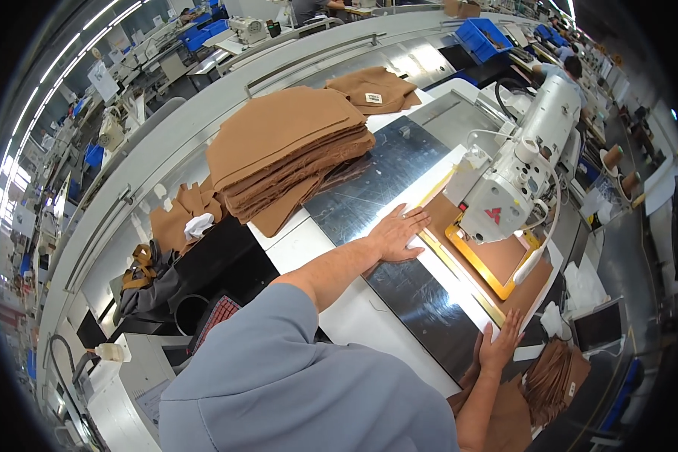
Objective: Sewing a logo label onto a brown fabric bag using an industrial sewing machine.
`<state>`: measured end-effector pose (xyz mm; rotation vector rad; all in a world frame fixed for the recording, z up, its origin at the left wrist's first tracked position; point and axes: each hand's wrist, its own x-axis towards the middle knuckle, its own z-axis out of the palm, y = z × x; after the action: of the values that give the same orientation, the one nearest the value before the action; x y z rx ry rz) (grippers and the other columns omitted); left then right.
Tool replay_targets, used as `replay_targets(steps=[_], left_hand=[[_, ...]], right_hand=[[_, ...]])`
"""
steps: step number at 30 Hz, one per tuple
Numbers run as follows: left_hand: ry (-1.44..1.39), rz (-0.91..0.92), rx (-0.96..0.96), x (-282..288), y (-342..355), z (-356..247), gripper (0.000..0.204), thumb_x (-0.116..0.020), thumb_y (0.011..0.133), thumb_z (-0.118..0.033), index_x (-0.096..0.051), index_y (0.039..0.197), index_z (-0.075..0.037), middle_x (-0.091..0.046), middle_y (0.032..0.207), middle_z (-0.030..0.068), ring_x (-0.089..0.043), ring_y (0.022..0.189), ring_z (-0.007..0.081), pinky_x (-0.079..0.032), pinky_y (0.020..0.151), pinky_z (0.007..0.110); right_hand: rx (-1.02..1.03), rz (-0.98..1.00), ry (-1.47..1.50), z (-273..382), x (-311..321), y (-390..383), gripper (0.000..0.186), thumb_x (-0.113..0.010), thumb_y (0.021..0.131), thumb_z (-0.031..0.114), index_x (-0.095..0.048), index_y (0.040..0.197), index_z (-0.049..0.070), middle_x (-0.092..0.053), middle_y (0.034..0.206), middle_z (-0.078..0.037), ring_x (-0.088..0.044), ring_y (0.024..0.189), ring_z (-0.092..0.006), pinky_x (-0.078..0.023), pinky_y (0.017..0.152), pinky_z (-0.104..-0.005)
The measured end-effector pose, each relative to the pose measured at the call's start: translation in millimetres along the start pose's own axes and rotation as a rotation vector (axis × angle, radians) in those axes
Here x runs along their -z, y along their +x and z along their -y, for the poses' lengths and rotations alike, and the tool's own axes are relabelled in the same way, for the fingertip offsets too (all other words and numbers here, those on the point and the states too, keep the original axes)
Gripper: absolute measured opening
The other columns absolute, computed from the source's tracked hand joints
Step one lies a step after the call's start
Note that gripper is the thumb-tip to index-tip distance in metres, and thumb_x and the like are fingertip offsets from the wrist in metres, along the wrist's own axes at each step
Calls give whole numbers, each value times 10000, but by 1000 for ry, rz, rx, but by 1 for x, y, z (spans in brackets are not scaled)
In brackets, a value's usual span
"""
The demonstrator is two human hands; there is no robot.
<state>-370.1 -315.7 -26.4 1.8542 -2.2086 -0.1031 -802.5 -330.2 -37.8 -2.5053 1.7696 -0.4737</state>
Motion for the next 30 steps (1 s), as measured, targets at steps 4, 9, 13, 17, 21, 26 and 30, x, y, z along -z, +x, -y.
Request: replay_targets(steps=[4,9,13,17,21,26,30], left_hand=[[-1,6,46,-1,0,2,809,-498,965,-540,-365,1587,-40,-353,1662,122,-252,1570,245,-109,1296,470],[-15,-46,52,-4,3,4,810,-520,955,-536,-378,1579,-40,-366,1653,127,-264,1565,253,-102,1296,472],[-16,-63,16,-4,0,5,800,-520,954,-539,-397,1573,-49,-379,1646,129,-276,1559,255,-114,1295,468],[-15,9,52,0,-7,3,800,-491,962,-542,-377,1586,-55,-378,1651,111,-266,1564,239,-118,1295,468],[-24,-12,29,-4,-4,3,799,-503,957,-534,-388,1579,-46,-398,1638,119,-288,1555,246,-140,1288,481],[-87,-84,11,4,2,-5,725,-627,902,-436,-498,1507,-58,-487,1568,151,-356,1518,306,-228,1252,514],[20,-120,-7,3,0,10,742,-622,900,-445,-483,1526,-71,-497,1564,150,-381,1508,314,-250,1238,524]], right_hand=[[9,3,-3,-1,-1,1,688,-576,995,388,-400,1563,40,-367,1646,-183,-255,1566,-350,-124,1260,-589],[-22,46,-41,-1,1,2,678,-573,999,377,-399,1562,43,-376,1640,-180,-261,1563,-348,-122,1263,-584],[-19,44,-29,-1,-1,5,672,-571,1001,375,-402,1560,43,-378,1639,-176,-264,1562,-348,-126,1262,-586],[-5,46,-27,3,-1,5,668,-573,999,374,-408,1555,43,-382,1638,-169,-268,1561,-344,-137,1259,-591],[-13,24,-21,-5,-3,-4,672,-592,988,373,-415,1553,56,-391,1633,-171,-278,1557,-347,-158,1249,-605],[-21,-13,26,-5,-1,-2,661,-629,962,369,-451,1528,77,-420,1615,-156,-324,1535,-347,-191,1231,-625],[28,-87,51,6,0,10,682,-654,947,396,-460,1508,61,-450,1584,-176,-360,1511,-359,-216,1228,-610]])
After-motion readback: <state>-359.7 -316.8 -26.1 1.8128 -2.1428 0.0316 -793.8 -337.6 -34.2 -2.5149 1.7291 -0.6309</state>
